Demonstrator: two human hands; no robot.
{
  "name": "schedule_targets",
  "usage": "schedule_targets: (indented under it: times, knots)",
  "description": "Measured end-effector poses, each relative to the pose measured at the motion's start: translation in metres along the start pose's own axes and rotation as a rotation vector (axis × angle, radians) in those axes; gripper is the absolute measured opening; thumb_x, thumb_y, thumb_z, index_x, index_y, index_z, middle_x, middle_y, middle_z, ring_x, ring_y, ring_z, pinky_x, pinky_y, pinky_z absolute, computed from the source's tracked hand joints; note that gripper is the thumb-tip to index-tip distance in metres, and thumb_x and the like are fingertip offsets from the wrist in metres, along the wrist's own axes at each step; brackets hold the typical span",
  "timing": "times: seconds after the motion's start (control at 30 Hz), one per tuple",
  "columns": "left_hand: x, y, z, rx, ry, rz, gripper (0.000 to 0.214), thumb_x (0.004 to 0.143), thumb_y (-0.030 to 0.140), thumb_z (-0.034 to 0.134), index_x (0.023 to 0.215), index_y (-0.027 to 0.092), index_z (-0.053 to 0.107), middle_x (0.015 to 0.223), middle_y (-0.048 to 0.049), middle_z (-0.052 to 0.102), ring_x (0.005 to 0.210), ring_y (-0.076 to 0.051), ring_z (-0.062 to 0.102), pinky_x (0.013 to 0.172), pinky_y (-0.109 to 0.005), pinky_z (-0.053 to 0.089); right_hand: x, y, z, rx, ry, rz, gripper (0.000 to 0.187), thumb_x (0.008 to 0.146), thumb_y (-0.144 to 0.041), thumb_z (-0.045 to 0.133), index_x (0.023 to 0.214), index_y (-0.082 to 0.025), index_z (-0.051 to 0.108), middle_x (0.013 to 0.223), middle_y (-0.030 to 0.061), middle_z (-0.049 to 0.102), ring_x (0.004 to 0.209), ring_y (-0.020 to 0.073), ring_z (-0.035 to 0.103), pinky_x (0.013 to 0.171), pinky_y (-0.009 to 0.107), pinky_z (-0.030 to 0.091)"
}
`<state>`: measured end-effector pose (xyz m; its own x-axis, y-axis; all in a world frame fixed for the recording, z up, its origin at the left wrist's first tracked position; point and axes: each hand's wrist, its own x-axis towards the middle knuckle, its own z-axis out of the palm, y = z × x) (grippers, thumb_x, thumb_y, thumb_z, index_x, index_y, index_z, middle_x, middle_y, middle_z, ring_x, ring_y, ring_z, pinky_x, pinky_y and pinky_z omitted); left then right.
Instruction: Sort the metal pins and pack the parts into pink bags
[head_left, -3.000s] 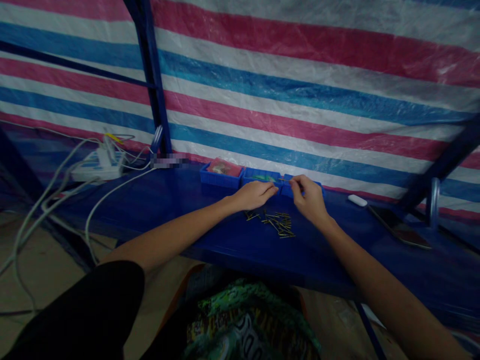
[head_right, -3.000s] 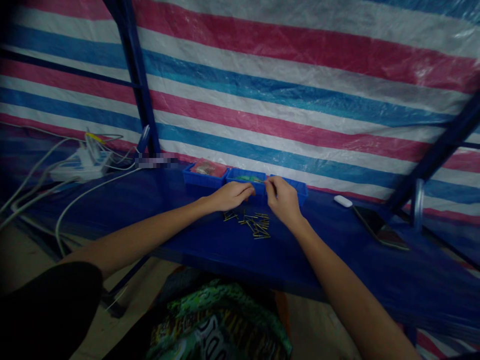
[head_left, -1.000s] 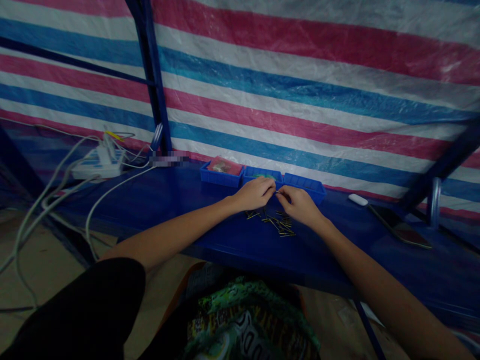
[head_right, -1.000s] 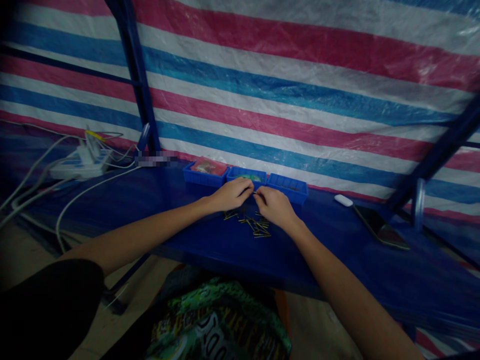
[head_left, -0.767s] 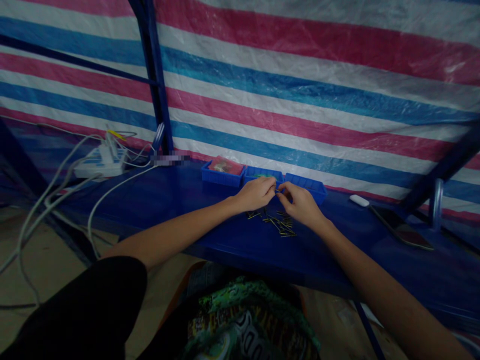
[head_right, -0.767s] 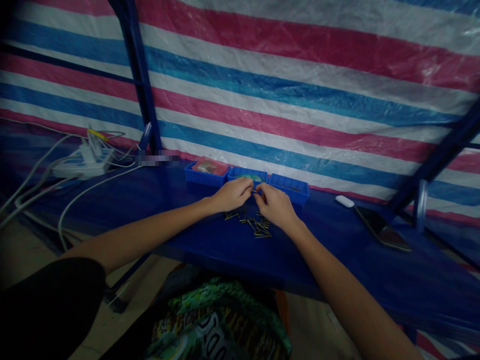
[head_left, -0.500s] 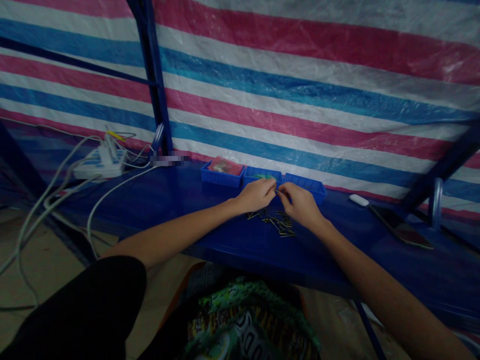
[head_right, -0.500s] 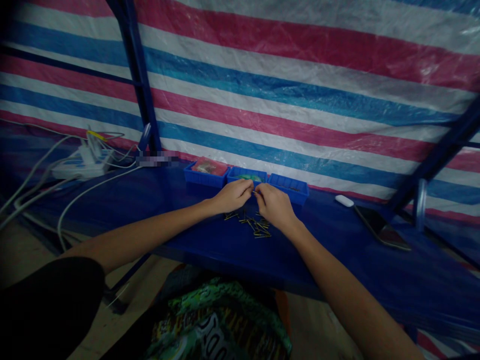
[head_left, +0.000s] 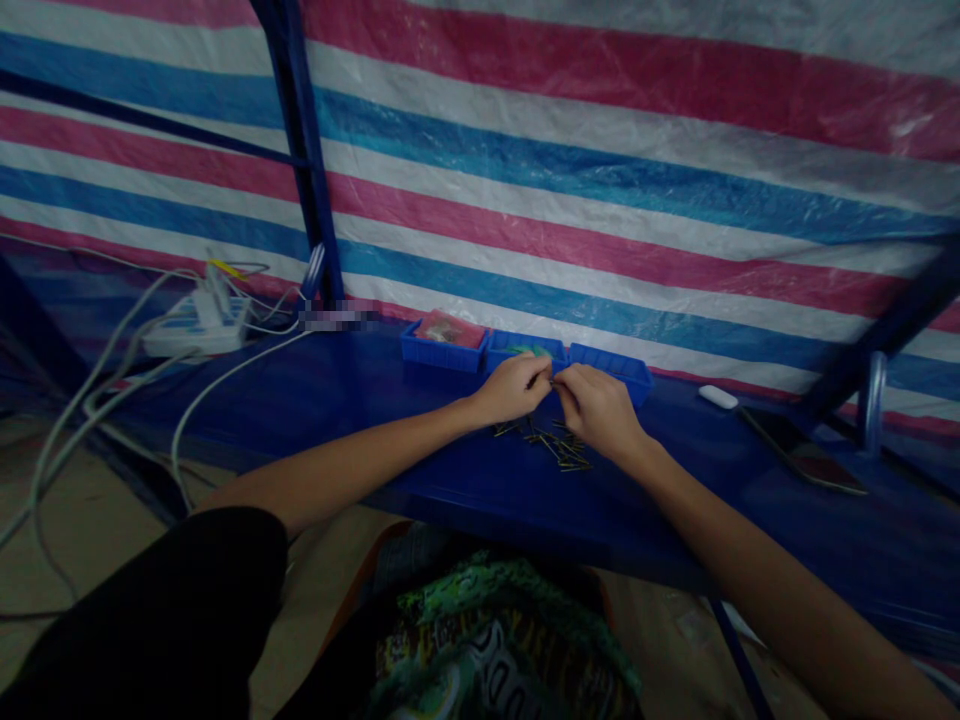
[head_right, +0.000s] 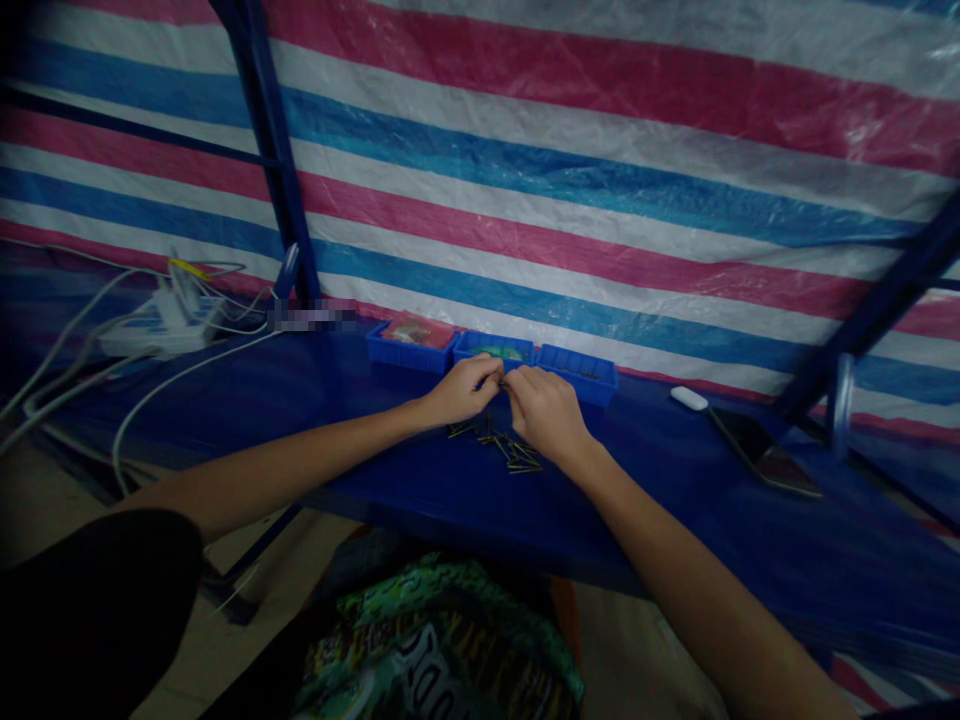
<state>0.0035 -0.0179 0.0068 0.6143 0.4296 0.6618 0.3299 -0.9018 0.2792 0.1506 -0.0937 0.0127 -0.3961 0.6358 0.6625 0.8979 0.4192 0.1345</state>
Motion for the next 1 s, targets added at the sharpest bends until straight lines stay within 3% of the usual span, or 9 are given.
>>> schedule_targets:
  times: [0.2, 0.43, 0.53, 0.7, 0.9, 1.0]
  knots:
    - [0.001, -0.001, -0.004, -0.056, 0.004, -0.004, 0.024, 0.088, 0.018, 0.034, 0.069, 0.018, 0.049, 0.066, -0.0018, 0.053, 0.069, -0.015, 0.050, 0.066, -0.029, 0.041, 0.002, 0.001, 0.000, 0.084, 0.041, 0.055, 0.021, 0.089, -0.022, 0.039, 0.084, -0.018, 0.059, 0.080, 0.0071, 0.062, 0.074, 0.0192, 0.057, 0.069, 0.030, 0.040]
    - [0.000, -0.007, -0.007, -0.052, 0.071, 0.069, 0.013, 0.089, 0.028, 0.046, 0.092, 0.018, 0.053, 0.081, -0.0034, 0.059, 0.078, -0.015, 0.053, 0.072, -0.029, 0.043, 0.006, 0.014, -0.002, 0.187, 0.083, 0.250, 0.027, 0.090, -0.030, 0.038, 0.069, -0.021, 0.053, 0.069, 0.0044, 0.059, 0.065, 0.0173, 0.055, 0.061, 0.028, 0.037]
    - [0.000, -0.008, -0.008, -0.001, 0.083, 0.089, 0.012, 0.090, 0.025, 0.043, 0.090, 0.018, 0.053, 0.084, -0.0039, 0.060, 0.081, -0.016, 0.054, 0.074, -0.029, 0.043, 0.006, 0.015, -0.002, 0.222, 0.047, 0.252, 0.028, 0.090, -0.031, 0.036, 0.069, -0.021, 0.052, 0.066, 0.0035, 0.058, 0.063, 0.0168, 0.054, 0.060, 0.027, 0.037]
    - [0.001, -0.006, -0.009, 0.063, 0.083, 0.084, 0.019, 0.093, 0.025, 0.038, 0.087, 0.018, 0.055, 0.083, -0.0044, 0.061, 0.082, -0.017, 0.053, 0.075, -0.030, 0.042, 0.004, 0.015, 0.002, 0.315, 0.064, 0.251, 0.018, 0.087, -0.032, 0.046, 0.096, -0.019, 0.055, 0.067, 0.0012, 0.058, 0.061, 0.0158, 0.055, 0.060, 0.026, 0.040]
    - [0.001, -0.007, -0.008, 0.095, 0.088, 0.080, 0.025, 0.094, 0.026, 0.036, 0.081, 0.017, 0.056, 0.076, -0.0034, 0.060, 0.076, -0.016, 0.054, 0.071, -0.029, 0.042, 0.004, 0.019, 0.006, 0.309, 0.111, 0.231, 0.013, 0.087, -0.029, 0.046, 0.088, -0.020, 0.055, 0.069, 0.0025, 0.060, 0.062, 0.0159, 0.055, 0.059, 0.026, 0.040]
    - [0.000, -0.008, -0.007, 0.061, 0.133, 0.099, 0.017, 0.092, 0.028, 0.042, 0.089, 0.018, 0.056, 0.077, -0.0026, 0.061, 0.075, -0.016, 0.055, 0.069, -0.029, 0.043, 0.004, 0.020, 0.008, 0.300, 0.122, 0.225, 0.014, 0.088, -0.028, 0.044, 0.088, -0.019, 0.055, 0.072, 0.0038, 0.062, 0.063, 0.0169, 0.057, 0.059, 0.027, 0.040]
